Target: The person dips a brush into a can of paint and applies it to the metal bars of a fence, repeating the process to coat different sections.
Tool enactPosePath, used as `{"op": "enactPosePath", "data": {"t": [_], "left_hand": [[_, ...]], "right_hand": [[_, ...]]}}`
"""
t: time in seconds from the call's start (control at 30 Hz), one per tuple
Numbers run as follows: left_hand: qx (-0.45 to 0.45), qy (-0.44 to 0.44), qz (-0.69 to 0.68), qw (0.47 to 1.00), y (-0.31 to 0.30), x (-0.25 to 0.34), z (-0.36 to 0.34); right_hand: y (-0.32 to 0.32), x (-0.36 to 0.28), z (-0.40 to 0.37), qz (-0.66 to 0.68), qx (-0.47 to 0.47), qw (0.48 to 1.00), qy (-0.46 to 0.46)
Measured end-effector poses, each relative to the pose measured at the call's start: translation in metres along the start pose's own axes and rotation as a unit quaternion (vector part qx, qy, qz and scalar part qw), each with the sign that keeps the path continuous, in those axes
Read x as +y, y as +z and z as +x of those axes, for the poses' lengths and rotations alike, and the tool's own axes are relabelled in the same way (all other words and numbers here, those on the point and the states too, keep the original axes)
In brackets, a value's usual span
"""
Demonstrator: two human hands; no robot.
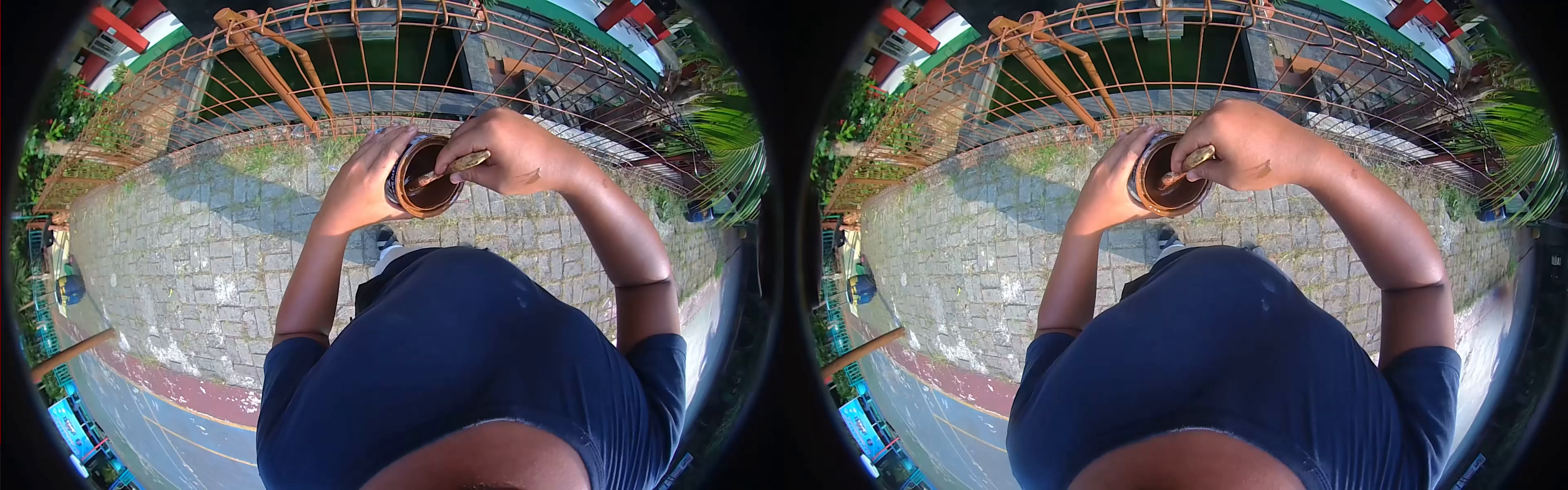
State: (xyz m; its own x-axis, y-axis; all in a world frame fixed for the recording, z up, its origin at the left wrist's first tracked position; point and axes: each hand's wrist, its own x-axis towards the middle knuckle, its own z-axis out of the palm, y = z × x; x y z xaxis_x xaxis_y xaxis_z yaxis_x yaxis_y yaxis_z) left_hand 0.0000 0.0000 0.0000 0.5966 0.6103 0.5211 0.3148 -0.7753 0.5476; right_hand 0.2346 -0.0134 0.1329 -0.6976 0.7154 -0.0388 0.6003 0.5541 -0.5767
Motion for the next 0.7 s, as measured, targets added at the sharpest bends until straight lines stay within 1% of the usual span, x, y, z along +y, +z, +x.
{"op": "enactPosePath", "data": {"t": [0.1, 0.17, 0.27, 0.37, 0.5, 0.53, 0.67, 0.7], "left_hand": [[-0.004, -0.003, -0.003, 1.000, 0.001, -0.002, 0.004], [-0.004, -0.012, -0.020, 1.000, 0.006, -0.003, 0.002], [-0.002, -0.015, -0.020, 1.000, 0.007, -0.012, 0.004], [0.008, -0.029, 0.009, 0.999, 0.008, -0.024, 0.001], [0.001, -0.074, 0.021, 0.997, 0.000, -0.045, -0.003], [-0.001, -0.081, 0.016, 0.997, 0.001, -0.053, -0.004], [-0.009, -0.107, 0.001, 0.994, 0.001, -0.070, -0.001], [-0.009, -0.107, 0.000, 0.994, 0.001, -0.074, 0.001]], "right_hand": [[-0.005, 0.000, 0.000, -0.004, 0.001, 1.000, -0.002], [-0.005, 0.001, -0.001, -0.013, -0.017, 1.000, -0.008], [-0.006, 0.006, 0.000, 0.013, 0.017, 1.000, -0.023], [-0.012, 0.008, -0.003, 0.073, 0.057, 0.996, 0.019], [-0.004, 0.018, -0.015, 0.055, 0.126, 0.988, 0.078], [-0.001, 0.020, -0.019, 0.065, 0.131, 0.983, 0.110], [0.004, 0.033, -0.030, 0.071, 0.181, 0.964, 0.180], [0.005, 0.036, -0.029, 0.122, 0.198, 0.950, 0.207]]}}
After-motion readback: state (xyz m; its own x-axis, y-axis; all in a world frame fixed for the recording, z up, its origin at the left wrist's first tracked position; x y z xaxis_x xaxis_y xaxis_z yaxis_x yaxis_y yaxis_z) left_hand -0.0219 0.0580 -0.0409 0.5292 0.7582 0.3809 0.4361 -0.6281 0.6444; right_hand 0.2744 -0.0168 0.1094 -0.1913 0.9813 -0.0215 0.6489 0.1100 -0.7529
